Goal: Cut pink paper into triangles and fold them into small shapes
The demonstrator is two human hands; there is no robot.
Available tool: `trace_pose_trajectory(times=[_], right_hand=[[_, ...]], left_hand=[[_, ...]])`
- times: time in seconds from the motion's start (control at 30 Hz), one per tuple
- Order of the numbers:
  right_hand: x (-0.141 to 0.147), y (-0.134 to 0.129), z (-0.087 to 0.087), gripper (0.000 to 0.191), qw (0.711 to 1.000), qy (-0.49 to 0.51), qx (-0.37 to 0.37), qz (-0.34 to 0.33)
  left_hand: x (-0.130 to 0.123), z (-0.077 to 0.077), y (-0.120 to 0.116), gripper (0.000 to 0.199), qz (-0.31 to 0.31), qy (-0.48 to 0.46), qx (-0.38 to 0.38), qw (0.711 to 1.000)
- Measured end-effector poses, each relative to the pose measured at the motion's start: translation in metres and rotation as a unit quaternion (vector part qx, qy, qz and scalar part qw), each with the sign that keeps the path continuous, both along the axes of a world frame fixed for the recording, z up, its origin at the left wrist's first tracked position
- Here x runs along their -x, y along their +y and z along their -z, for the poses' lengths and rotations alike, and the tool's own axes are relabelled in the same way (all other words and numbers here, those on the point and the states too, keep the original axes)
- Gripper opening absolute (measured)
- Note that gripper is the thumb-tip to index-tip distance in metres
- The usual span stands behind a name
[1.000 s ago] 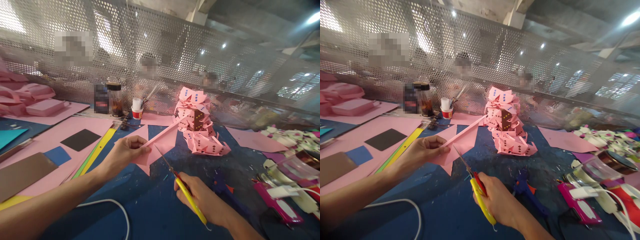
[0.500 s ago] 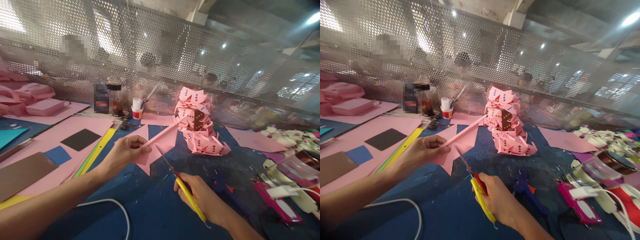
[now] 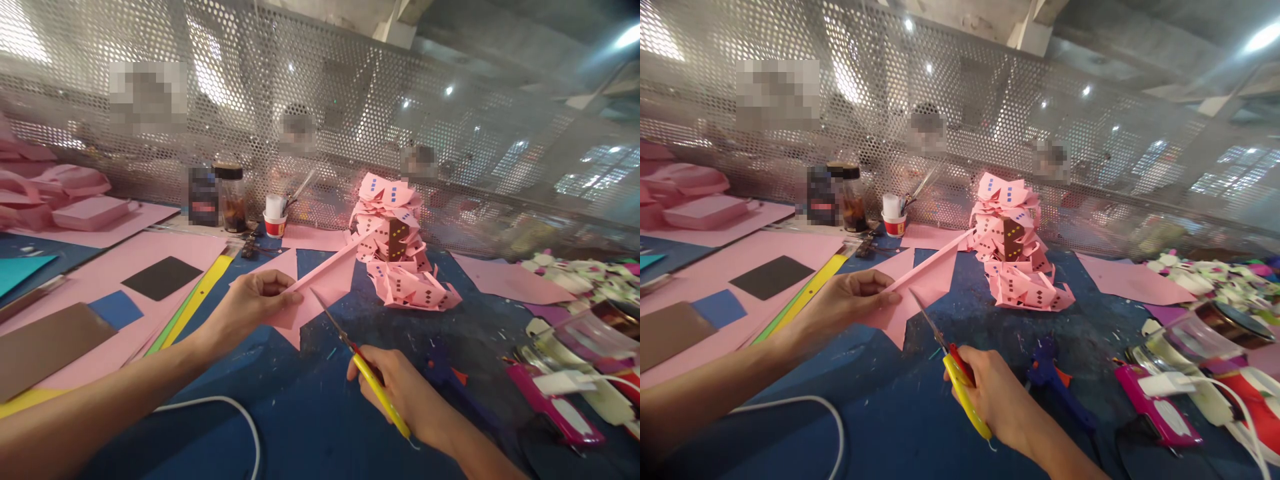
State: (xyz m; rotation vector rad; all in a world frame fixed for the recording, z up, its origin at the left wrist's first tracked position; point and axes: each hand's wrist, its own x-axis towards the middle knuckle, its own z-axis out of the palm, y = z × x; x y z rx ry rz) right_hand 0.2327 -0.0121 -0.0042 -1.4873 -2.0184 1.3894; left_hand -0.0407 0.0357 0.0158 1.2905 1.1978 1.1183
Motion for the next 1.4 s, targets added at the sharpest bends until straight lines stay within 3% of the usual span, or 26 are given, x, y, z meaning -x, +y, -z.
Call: trace_pose_trajectory(times=[0.7,1.0,1.4], right_hand=[[0.004,0.002,-0.007,0.016,1.000,-0.019,0.011,0.012],[-0.006,0.003,0.000,0.010,0.988,-0.103,-0.106,-0.037],[-0.030,0.001,-0.029,0.017,0.978,-0.162,-0.106,-0.079]], left_hand=[[-0.001,0.001,-0.002,0.032,0.010,-0.024,0.008,1.000],[-0.002,0.003,0.000,0.037,0.008,-0.041,0.028,0.999],[0.007,0.002,0.006,0.042,-0.012,-0.006,0.025,1.000]])
